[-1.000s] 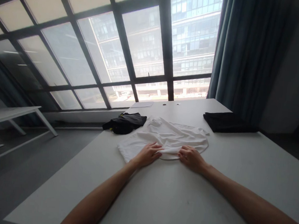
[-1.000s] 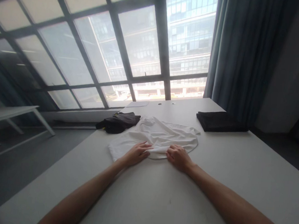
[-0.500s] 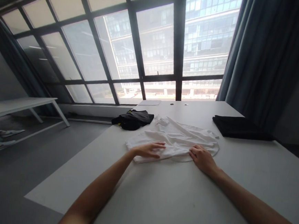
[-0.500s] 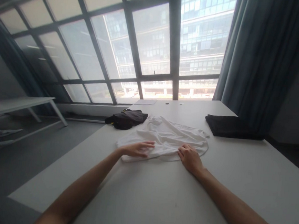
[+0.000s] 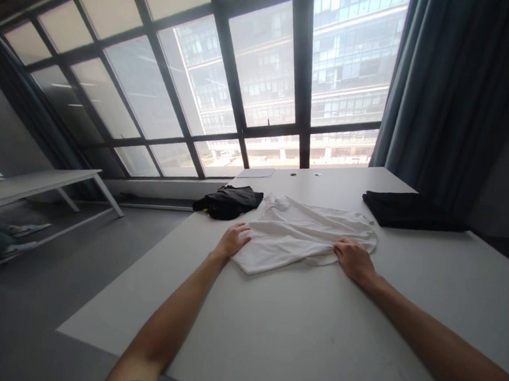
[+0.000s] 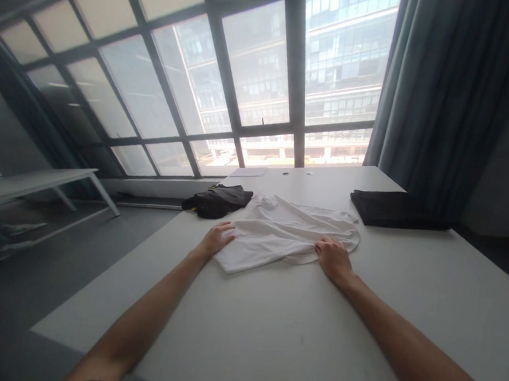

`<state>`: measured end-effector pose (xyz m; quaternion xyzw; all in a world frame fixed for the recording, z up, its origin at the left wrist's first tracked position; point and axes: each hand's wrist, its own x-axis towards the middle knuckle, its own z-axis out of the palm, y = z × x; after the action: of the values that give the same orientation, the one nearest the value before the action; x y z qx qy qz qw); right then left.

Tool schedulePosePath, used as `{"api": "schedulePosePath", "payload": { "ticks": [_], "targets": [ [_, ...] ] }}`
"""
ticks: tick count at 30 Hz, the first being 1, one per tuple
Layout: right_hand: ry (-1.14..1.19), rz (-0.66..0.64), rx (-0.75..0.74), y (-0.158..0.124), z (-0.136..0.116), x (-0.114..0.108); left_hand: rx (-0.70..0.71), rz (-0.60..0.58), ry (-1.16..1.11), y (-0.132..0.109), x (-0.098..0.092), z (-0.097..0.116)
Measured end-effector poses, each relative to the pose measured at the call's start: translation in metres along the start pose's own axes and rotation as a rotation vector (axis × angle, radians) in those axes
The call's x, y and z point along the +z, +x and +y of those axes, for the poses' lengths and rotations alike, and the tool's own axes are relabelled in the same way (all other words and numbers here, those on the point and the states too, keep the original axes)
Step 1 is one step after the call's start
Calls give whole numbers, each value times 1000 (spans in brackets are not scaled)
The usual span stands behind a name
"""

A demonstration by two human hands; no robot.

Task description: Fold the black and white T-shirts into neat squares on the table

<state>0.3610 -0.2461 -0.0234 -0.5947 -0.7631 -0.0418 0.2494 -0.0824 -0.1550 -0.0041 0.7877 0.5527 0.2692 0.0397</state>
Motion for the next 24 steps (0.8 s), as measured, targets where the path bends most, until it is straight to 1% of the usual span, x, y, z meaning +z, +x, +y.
{"api": "schedulePosePath", "payload": {
  "ticks": [2,4,5,6,8,10,11,14,16,18,21,22,24],
  "targets": [
    [-6,1,6,-1,-2,-2,-136,36,-8,2,1,14],
    [-10,2,14,-1,-4,-3,-246,35,-21,1,3,30],
    [-15,5,19,-1,-5,-3,-268,22,-28,0,5,39],
    [-19,8,22,-2,-6,-3,-256,13,-34,-3,8,49],
    [-19,7,23,-2,-7,-2,-139,8,-35,-9,16,71],
    [-8,7,28,-3,-6,0,35,5,-21,-17,24,95],
    [1,8,32,-3,-6,0,133,-18,-10,-21,27,106],
    [39,46,42,-2,-8,2,377,-170,8,-32,28,133],
    [85,91,10,-2,-11,3,492,-256,4,-36,24,143],
    [141,112,-55,-1,-17,4,582,-282,-3,-38,21,147],
    [218,80,-133,-2,-28,5,670,-255,-1,-40,20,148],
    [235,70,-144,-3,-32,5,671,-236,0,-41,21,149],
    [253,67,-170,-5,-39,3,628,-196,-16,-42,22,152]
  ]
}}
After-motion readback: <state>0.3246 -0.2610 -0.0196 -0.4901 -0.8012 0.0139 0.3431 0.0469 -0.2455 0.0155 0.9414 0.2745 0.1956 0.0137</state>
